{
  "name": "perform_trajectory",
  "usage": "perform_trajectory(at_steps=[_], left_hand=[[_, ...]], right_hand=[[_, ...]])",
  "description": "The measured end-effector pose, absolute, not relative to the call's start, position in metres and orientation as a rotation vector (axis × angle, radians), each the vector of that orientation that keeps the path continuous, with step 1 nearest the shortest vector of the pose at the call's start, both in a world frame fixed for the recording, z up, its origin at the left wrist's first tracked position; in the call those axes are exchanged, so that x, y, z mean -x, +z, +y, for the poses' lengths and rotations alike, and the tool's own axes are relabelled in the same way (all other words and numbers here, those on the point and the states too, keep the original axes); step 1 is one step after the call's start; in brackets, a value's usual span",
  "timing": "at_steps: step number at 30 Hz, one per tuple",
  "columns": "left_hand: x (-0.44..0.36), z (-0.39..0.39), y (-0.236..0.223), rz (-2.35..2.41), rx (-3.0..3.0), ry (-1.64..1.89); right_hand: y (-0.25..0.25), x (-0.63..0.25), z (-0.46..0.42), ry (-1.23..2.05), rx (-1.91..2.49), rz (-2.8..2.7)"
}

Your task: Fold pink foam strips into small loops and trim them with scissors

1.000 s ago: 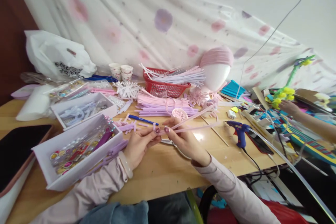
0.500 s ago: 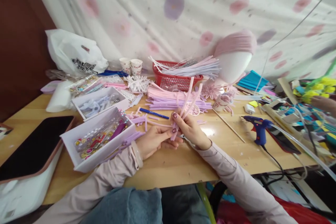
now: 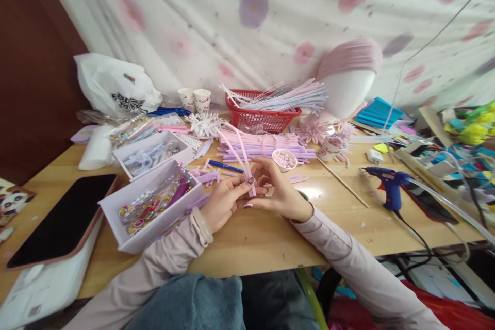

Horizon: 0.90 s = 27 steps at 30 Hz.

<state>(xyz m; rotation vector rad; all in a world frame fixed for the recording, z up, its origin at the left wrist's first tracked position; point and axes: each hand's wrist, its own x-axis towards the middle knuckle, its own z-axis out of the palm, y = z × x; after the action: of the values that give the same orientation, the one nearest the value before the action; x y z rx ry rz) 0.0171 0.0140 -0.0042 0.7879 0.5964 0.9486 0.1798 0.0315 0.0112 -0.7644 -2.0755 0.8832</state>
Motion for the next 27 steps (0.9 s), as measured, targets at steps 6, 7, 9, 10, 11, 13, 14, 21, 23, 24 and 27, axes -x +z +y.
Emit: perform_trajectory(at_steps=[6,7,9,10,11,13,14,21,23,24,27], left_hand=[[-0.019,0.013,-0.003,0.575,-0.767,0.955],[-0.019,0.013,-0.003,0.573,-0.766,0.952],[-0.018,0.012,-0.003,0.575,-0.764,0.946],[-0.018,0.012,-0.004,0.58,-0.763,0.938],[-0.018,0.012,-0.004,0.588,-0.759,0.927],[-0.017,0.013,-0.006,0.603,-0.756,0.913],[-0.017,0.013,-0.007,0.611,-0.761,0.913],[-0.017,0.014,-0.005,0.687,-0.824,0.907],[-0.016,0.014,-0.004,0.687,-0.825,0.917],[-0.016,0.014,-0.003,0.684,-0.82,0.918],[-0.015,0.012,-0.001,0.708,-0.815,0.88]], right_hand=[[0.006,-0.182,0.035,0.798,0.802,-2.098],[0.006,-0.182,0.036,0.782,0.815,-2.098],[0.006,-0.183,0.036,0.748,0.831,-2.101],[0.006,-0.184,0.036,0.737,0.825,-2.107],[0.006,-0.184,0.036,0.73,0.811,-2.117],[0.007,-0.184,0.036,0.72,0.782,-2.14],[0.007,-0.185,0.036,0.712,0.773,-2.151],[0.004,-0.185,0.037,0.655,0.812,-2.17],[0.006,-0.186,0.037,0.709,0.822,-2.144],[0.009,-0.187,0.036,0.787,0.817,-2.125],[0.017,-0.187,0.033,1.202,0.755,-2.013]])
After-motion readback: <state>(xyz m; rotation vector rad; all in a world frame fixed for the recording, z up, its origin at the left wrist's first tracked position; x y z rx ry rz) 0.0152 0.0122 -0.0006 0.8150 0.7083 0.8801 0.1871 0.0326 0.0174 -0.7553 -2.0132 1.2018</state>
